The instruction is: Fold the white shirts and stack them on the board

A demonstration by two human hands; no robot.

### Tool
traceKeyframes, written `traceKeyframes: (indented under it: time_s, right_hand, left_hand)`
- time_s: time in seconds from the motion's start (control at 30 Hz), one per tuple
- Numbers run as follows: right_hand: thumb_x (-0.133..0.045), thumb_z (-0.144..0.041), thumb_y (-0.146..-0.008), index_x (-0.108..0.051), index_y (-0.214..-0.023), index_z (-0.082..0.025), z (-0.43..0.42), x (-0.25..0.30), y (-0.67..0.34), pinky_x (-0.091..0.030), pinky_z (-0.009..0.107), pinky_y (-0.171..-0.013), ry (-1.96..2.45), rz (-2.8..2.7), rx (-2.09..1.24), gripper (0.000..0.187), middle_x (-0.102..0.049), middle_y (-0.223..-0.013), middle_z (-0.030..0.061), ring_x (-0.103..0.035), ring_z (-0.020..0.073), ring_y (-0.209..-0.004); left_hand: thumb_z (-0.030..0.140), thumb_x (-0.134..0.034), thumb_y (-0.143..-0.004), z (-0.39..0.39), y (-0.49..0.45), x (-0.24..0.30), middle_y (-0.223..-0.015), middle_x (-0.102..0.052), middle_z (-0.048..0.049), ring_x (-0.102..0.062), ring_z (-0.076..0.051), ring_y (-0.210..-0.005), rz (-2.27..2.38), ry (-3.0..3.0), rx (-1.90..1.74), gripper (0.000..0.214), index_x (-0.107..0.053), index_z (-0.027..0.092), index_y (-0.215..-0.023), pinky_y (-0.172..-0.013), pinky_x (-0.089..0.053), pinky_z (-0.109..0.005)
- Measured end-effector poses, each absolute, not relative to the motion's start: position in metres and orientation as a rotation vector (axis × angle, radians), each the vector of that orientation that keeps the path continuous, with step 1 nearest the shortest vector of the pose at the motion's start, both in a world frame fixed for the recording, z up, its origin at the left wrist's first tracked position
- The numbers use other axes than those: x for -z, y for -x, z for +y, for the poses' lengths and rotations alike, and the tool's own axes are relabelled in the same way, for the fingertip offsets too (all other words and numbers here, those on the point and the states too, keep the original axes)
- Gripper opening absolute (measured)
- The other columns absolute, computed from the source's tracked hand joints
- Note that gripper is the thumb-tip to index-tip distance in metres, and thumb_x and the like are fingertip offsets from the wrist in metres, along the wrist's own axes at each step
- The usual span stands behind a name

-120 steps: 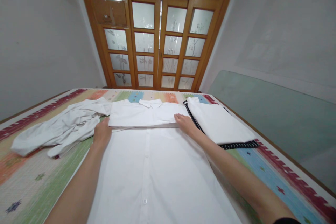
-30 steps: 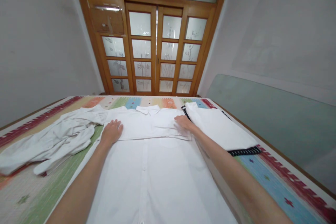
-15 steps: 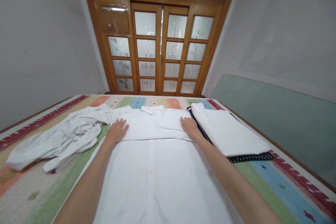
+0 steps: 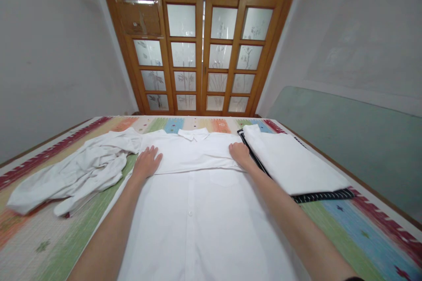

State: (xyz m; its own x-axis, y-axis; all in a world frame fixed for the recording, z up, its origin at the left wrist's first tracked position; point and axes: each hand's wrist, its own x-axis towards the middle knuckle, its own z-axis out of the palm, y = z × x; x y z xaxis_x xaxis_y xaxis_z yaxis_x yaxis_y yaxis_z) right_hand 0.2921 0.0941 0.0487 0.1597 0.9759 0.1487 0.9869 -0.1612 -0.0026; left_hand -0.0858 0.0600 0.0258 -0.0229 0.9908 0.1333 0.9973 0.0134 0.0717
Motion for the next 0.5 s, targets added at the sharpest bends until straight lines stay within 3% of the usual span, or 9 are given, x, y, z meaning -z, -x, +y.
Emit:
traceKeyframes:
  time_s: [0.27, 0.5]
  right_hand:
    - [-0.031, -0.026, -0.100, -0.072, -0.104, -0.005, 0.085, -0.041, -0.292, -0.049, 0.035, -0.080, 2.288, -1.939, 0.226, 0.046, -0.071, -0.102, 0.0249, -0.068, 0.0288, -0.100]
    - [-0.030, -0.032, -0.101, -0.071, -0.103, -0.006, 0.080, -0.037, -0.291, -0.046, 0.034, -0.080, 2.255, -1.903, 0.267, 0.049, -0.071, -0.101, 0.0222, -0.067, 0.0269, -0.099]
  left_hand:
    - [0.041, -0.028, -0.096, 0.065, 0.087, -0.025, -0.153, -0.039, -0.0106, -0.032, -0.026, -0.143, -2.224, 2.125, 0.183, 0.056, -0.045, 0.014, -0.142, -0.115, -0.028, -0.042]
    - [0.036, -0.033, -0.093, 0.094, 0.081, -0.032, -0.146, -0.048, -0.0150, -0.043, -0.031, -0.135, -2.144, 2.082, 0.129, 0.053, -0.049, 0.012, -0.137, -0.107, -0.037, -0.047]
